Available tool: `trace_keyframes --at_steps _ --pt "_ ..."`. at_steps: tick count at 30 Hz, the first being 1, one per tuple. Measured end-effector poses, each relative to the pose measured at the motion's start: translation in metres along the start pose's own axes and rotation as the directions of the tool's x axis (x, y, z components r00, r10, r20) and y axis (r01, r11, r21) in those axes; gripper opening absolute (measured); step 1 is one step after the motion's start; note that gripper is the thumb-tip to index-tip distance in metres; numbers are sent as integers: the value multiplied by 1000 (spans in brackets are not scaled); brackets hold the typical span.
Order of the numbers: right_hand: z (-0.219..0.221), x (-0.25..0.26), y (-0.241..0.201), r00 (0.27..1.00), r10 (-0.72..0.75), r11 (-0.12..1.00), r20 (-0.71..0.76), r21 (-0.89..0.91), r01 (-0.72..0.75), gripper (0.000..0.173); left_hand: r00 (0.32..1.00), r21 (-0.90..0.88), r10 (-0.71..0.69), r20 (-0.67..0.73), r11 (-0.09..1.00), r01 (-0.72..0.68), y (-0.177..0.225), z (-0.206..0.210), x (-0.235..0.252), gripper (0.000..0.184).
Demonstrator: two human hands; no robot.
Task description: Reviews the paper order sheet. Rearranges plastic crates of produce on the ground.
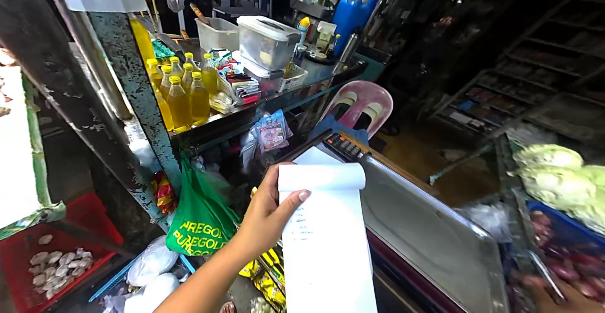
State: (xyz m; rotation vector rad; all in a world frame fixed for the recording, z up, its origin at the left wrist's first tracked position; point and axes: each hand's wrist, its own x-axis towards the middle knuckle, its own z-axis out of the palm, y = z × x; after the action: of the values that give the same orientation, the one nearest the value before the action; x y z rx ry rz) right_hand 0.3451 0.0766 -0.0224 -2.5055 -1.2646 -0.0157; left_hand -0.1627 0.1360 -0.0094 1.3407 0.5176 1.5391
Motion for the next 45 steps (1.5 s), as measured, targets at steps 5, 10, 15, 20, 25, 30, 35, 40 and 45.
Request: trace_keyframes --at_steps 5,10,15,20,25,30,35,40,45 --pt "7 -3 1 994 77 991 -81 115 -67 37 998 -47 -40 42 998 42 -11 1 13 33" --pt "9 -2 3 991 92 987 -98 141 -77 35 994 -70 -62 88 995 68 -17 2 21 34" --pt "9 -2 2 991 83 988 -105 136 -68 37 992 -97 -69 110 992 79 -22 3 27 33" --pt "9 -4 -2 987 96 991 -130 108 -82 36 988 -95 -74 134 992 87 -25 7 31 33" --pt "11 -3 0 982 114 987 -148 130 -94 36 985 -114 -100 142 987 116 -29 13 31 33" --pt "12 -3 -2 979 140 986 -149 113 -124 34 981 -108 -111 161 986 130 -30 20 30 33" --pt "10 -3 -8 978 150 986 -146 97 -137 33 975 -112 -114 188 984 137 -32 27 30 31" --pt "9 -1 -4 978 157 985 -135 89 -146 33 971 -106 -143 191 980 166 -32 35 27 31" --pt "9 -3 -8 985 112 991 -128 94 -101 35 978 -54 -123 168 990 134 -37 36 22 32"
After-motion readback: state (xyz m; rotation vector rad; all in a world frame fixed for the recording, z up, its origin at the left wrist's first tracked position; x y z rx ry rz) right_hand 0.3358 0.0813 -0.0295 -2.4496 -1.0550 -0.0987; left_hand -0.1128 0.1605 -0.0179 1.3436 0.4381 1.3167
